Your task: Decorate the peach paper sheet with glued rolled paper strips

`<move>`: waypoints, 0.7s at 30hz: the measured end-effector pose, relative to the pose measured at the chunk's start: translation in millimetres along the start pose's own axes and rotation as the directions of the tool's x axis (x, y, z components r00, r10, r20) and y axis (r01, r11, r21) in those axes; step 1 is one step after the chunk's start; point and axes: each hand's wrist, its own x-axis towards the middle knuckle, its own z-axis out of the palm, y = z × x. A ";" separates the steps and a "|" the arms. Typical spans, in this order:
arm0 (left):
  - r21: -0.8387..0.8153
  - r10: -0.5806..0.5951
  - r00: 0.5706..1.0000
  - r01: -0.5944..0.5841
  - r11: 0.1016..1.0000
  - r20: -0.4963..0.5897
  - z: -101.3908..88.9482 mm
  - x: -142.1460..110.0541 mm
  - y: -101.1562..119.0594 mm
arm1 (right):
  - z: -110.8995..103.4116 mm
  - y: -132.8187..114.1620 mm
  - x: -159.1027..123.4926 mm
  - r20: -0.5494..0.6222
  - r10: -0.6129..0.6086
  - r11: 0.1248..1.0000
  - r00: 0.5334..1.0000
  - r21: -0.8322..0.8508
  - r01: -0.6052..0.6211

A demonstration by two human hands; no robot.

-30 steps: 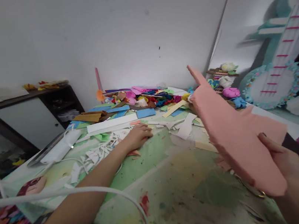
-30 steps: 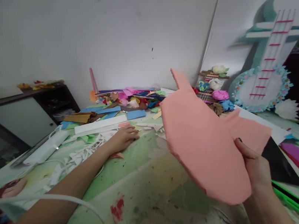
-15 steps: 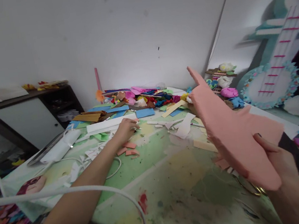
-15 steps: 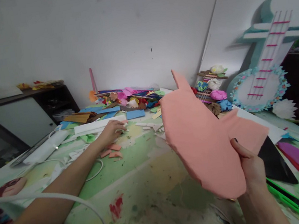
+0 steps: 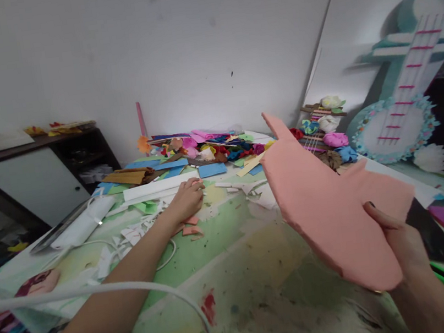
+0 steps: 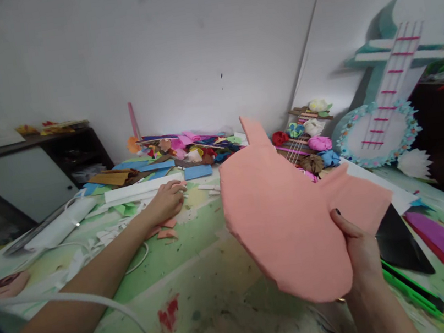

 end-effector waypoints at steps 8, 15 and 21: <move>-0.371 -0.301 0.952 0.260 0.892 -0.056 -10.7 5.1 19.2 | 3.6 3.8 -10.3 0.313 0.253 0.950 0.915 -0.258 -0.174; -0.730 -0.320 0.919 0.382 0.566 0.232 -11.4 0.3 69.2 | 8.8 36.6 -18.1 0.593 0.188 0.964 0.783 -0.262 -0.033; -0.818 -0.261 0.918 0.387 0.424 0.299 -3.6 -1.1 81.2 | 5.5 48.6 -0.9 0.524 0.024 0.881 0.852 -0.414 0.230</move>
